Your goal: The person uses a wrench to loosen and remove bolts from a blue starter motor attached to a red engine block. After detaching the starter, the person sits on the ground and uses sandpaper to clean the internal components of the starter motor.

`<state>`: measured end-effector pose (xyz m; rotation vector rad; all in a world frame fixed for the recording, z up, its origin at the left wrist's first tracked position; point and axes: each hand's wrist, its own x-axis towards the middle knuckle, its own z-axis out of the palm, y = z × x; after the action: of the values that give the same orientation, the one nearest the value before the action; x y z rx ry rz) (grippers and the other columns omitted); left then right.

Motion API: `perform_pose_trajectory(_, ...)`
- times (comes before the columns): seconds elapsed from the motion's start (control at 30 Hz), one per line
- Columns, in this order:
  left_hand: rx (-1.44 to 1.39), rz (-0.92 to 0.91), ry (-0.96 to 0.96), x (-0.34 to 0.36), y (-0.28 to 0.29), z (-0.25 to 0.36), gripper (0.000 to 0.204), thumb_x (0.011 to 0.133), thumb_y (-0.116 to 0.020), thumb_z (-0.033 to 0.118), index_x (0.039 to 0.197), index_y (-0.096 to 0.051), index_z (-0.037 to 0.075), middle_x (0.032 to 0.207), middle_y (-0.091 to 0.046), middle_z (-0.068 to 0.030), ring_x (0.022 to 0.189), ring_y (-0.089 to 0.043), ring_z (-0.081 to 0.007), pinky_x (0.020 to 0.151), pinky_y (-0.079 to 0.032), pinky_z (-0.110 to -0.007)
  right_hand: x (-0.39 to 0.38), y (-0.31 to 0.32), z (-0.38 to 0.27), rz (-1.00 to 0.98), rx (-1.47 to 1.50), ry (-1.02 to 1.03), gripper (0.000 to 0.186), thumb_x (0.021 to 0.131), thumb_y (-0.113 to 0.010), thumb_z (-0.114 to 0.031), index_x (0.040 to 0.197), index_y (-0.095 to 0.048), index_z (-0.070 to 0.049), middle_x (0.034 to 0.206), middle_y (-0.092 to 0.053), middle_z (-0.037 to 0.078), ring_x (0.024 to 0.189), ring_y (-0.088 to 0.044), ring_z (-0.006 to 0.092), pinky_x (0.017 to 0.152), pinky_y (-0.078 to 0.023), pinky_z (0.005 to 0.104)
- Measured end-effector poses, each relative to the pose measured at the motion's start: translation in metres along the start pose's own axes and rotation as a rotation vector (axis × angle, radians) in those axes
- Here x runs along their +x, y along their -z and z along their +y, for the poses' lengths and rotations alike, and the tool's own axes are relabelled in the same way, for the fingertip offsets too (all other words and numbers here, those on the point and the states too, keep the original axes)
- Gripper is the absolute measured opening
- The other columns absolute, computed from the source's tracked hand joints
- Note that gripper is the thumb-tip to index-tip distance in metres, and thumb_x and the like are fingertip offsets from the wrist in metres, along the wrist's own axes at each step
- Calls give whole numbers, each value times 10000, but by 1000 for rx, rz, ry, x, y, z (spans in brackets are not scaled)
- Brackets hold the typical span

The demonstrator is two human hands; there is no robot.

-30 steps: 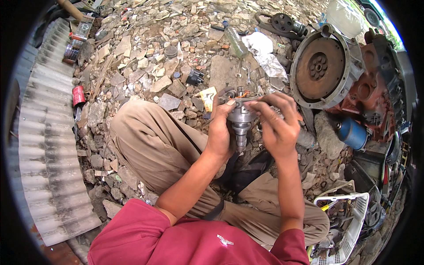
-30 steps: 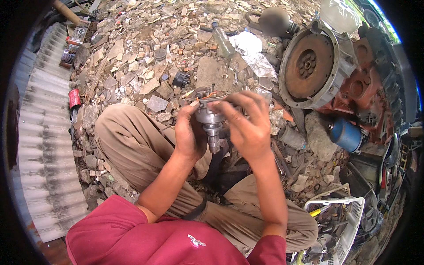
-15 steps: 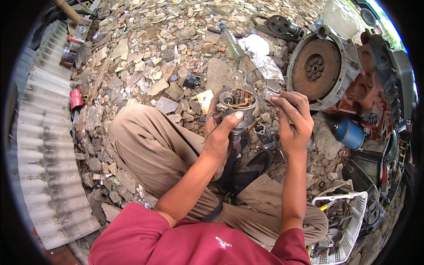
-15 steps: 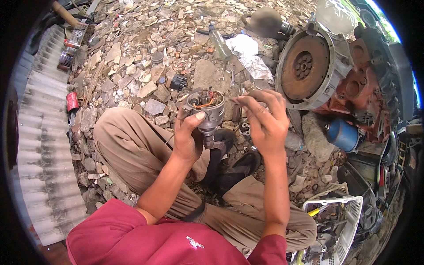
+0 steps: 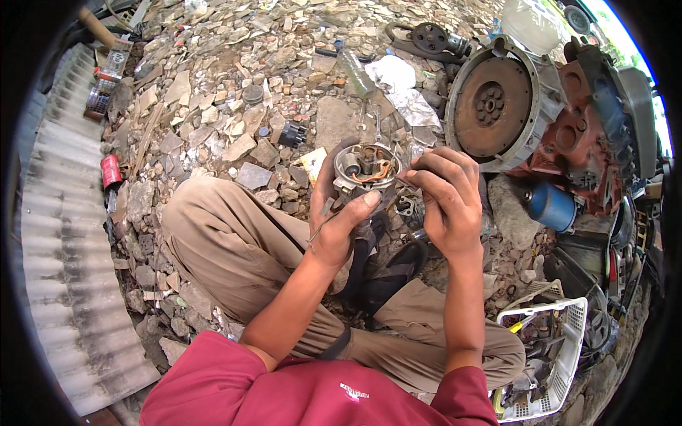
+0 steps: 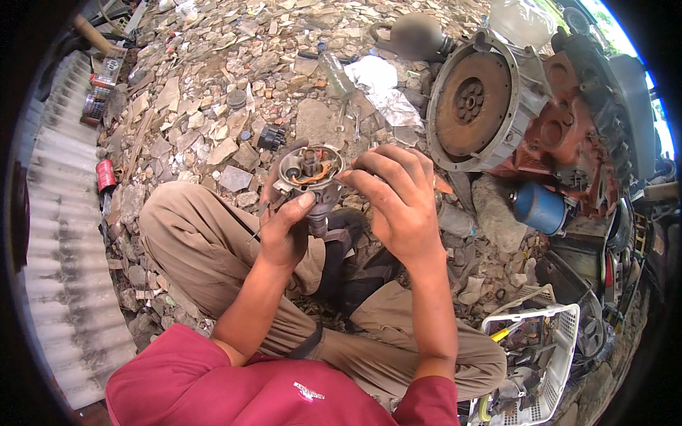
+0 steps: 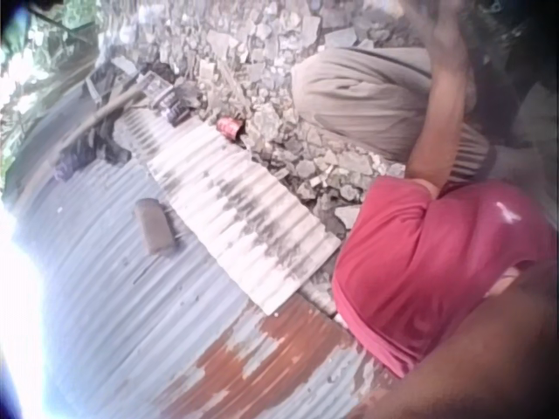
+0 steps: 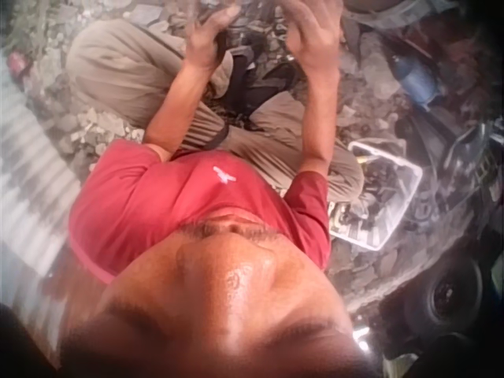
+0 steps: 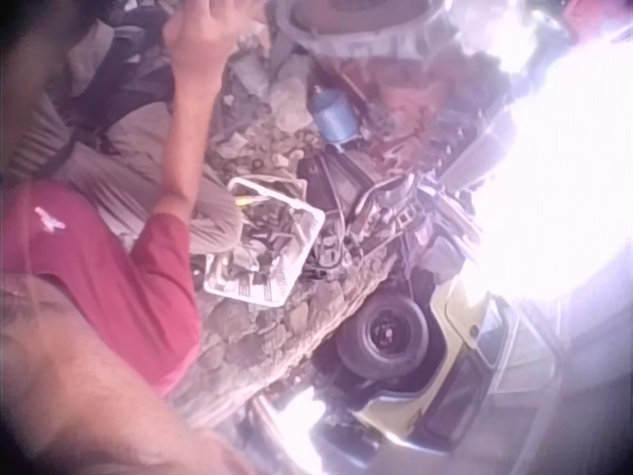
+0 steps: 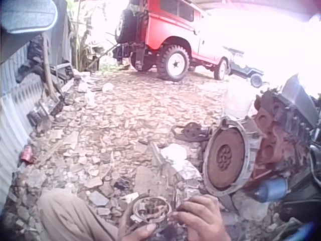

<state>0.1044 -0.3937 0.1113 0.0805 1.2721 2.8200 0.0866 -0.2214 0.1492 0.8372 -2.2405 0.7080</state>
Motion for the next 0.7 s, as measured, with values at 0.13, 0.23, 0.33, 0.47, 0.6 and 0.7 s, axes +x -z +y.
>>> perform_pose_trajectory(0.13,80,-21,-48,1,0,-1,811,747,-707,224,1413,-329,-43,1223,-568,-156,1135,-568,-215,1004,-433,-346,0,0,-4,-13,20,12,225,743,-649,-68,961,-684,-109,996,-634,35,997,-592,266,862,-433,417)
perform_pose_trajectory(0.23,93,-30,-52,1,1,-1,820,746,-718,234,1413,-330,-43,1227,-564,-157,1131,-570,-220,1004,-436,-349,5,6,-11,-58,64,43,232,744,-646,-52,969,-675,-99,1002,-630,47,996,-593,274,868,-431,428)
perform_pose_trajectory(0.33,87,-19,-41,0,1,1,822,744,-722,235,1412,-333,-43,1230,-561,-161,1132,-572,-225,1005,-439,-352,3,8,-3,-63,63,3,266,743,-632,-13,999,-661,-80,1007,-624,70,987,-597,289,888,-425,439)
perform_pose_trajectory(0.47,52,-11,-37,0,0,2,824,738,-727,233,1407,-338,-49,1235,-557,-171,1140,-571,-232,1009,-441,-354,-7,5,-1,133,335,-264,213,851,-580,43,1055,-619,-4,1045,-607,140,923,-613,240,808,-476,354)
perform_pose_trajectory(0.6,45,-14,-55,1,1,2,837,729,-727,224,1409,-330,-59,1241,-553,-180,1154,-569,-241,1018,-437,-358,-4,5,-12,137,434,-379,178,904,-577,28,1081,-592,27,1058,-597,164,878,-603,198,722,-502,284)
perform_pose_trajectory(0.7,23,-18,-50,-1,1,5,847,722,-726,218,1413,-324,-63,1243,-552,-182,1155,-571,-246,1022,-438,-362,-4,1,-14,101,466,-315,227,833,-643,61,1052,-597,22,1031,-603,151,873,-608,231,711,-500,294)
